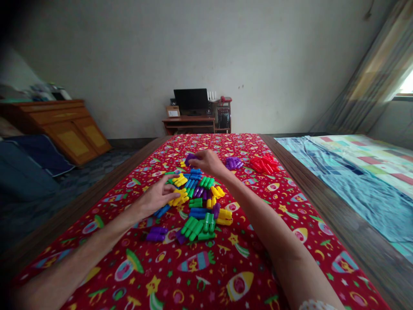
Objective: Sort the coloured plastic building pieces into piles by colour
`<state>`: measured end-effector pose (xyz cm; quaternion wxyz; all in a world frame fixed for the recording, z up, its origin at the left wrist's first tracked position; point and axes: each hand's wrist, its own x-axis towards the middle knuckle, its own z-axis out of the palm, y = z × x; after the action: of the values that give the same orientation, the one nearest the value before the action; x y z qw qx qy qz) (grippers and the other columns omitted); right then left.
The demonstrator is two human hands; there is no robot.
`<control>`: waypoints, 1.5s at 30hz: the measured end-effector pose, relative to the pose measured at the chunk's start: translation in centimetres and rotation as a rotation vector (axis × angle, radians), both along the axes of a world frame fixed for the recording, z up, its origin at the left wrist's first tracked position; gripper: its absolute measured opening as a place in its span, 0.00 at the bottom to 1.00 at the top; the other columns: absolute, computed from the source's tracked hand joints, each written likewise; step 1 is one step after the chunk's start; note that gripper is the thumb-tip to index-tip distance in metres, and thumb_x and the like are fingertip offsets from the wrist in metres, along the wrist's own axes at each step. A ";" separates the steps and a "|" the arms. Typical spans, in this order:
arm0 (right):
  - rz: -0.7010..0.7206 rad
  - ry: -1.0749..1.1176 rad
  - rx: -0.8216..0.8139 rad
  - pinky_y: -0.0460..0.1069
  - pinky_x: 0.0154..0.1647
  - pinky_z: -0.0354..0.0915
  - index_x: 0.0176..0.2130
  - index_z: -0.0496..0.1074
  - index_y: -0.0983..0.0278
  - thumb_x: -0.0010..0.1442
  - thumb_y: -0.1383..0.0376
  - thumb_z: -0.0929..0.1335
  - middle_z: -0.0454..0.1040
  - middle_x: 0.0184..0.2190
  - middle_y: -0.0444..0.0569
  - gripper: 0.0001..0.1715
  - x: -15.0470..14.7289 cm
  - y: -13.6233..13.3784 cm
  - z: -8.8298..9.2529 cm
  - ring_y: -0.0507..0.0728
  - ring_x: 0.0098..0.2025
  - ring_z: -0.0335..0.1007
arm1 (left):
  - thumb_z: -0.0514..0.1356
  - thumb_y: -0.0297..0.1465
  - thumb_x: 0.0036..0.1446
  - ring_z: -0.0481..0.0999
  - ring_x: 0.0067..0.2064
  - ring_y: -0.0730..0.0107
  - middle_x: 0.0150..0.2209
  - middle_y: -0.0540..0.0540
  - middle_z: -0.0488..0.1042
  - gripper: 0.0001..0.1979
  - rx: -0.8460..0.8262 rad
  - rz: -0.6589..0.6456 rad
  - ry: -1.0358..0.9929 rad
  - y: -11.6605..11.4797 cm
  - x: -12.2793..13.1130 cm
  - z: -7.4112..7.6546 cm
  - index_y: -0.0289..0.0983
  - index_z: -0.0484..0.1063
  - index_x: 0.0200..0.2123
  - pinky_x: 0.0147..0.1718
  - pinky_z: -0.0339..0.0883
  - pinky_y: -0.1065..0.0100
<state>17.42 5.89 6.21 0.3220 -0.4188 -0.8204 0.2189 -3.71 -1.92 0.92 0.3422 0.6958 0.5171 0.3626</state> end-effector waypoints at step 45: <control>0.337 -0.336 0.044 0.44 0.28 0.52 0.35 0.78 0.69 0.57 0.70 0.67 0.73 0.25 0.43 0.09 0.6 -1.9 2.2 0.48 0.27 0.61 | 0.65 0.40 0.49 0.79 0.32 0.62 0.29 0.49 0.78 0.13 0.254 0.146 0.018 2.6 2.3 0.0 0.38 0.71 0.33 0.31 0.70 0.66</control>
<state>18.00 3.97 8.42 0.1490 -0.2995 -0.9252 0.1790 -1.41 0.70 0.90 0.2193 0.6973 0.5193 0.4427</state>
